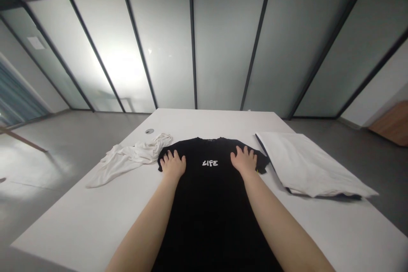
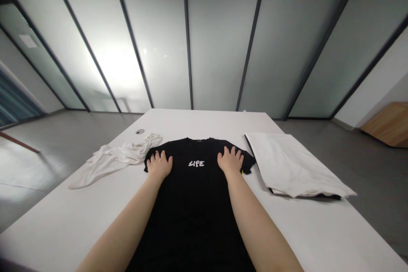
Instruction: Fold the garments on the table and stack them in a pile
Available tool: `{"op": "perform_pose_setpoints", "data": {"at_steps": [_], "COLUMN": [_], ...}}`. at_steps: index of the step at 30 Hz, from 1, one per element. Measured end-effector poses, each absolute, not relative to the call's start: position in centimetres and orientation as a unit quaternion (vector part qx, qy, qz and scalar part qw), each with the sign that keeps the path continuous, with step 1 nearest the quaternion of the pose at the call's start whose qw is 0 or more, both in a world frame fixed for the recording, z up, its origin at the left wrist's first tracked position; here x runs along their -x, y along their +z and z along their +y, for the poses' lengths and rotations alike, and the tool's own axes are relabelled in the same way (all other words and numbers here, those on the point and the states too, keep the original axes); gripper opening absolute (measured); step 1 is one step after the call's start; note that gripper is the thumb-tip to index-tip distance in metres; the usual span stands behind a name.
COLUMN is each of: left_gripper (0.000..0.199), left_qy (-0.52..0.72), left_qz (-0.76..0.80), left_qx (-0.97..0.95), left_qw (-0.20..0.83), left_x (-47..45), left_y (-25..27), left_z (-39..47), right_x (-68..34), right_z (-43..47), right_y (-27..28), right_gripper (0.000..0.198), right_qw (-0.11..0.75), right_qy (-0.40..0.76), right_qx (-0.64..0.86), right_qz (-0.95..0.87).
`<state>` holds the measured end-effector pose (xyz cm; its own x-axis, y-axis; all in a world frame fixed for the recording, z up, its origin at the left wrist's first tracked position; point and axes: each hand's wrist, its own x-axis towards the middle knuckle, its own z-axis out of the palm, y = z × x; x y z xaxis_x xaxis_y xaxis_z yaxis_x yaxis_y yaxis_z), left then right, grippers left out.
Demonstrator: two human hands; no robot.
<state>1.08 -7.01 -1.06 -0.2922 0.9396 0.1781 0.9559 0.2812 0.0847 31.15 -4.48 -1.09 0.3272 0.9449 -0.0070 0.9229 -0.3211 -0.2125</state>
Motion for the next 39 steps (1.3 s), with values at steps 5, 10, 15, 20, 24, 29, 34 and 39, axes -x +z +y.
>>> {"op": "perform_pose_setpoints", "data": {"at_steps": [5,10,15,20,24,29,34,39], "left_gripper": [0.063,0.066,0.068,0.062,0.07,0.073,0.066,0.059], "left_qy": [-0.103,-0.033,0.041,-0.038,-0.042,-0.072,-0.101,-0.099], "left_qz": [-0.702,-0.662,-0.692,-0.691,-0.715,-0.702,-0.716,-0.731], "left_qx": [0.702,0.749,0.719,0.722,0.697,0.707,0.69,0.675], "left_qw": [0.055,0.003,-0.04,0.001,-0.032,-0.039,-0.031,-0.013], "left_x": [-4.0,-5.9,-7.3,-8.3,-7.8,-6.9,-6.0,-1.5], "left_y": [-1.0,-1.4,2.3,3.6,0.1,-2.0,-1.3,-1.5], "left_z": [-9.9,-13.8,-15.8,-12.4,-7.9,-3.7,-2.3,-3.3], "right_x": [-28.9,-27.7,-26.9,-24.9,-24.2,-25.2,-26.5,-30.4], "right_z": [-8.0,-12.1,-13.7,-11.4,-8.1,-3.8,-2.0,-3.0], "right_y": [-1.4,-1.6,1.3,3.3,0.9,-0.9,-0.7,-1.4], "right_gripper": [0.068,0.068,0.067,0.058,0.072,0.076,0.071,0.064], "right_qw": [0.075,0.03,-0.043,0.014,-0.001,0.016,0.067,0.077], "right_qy": [0.007,0.064,0.136,0.084,0.11,0.116,0.098,0.08], "right_qx": [0.746,0.678,0.719,0.7,0.723,0.679,0.698,0.765], "right_qz": [-0.662,-0.732,-0.681,-0.709,-0.682,-0.724,-0.706,-0.634]}}
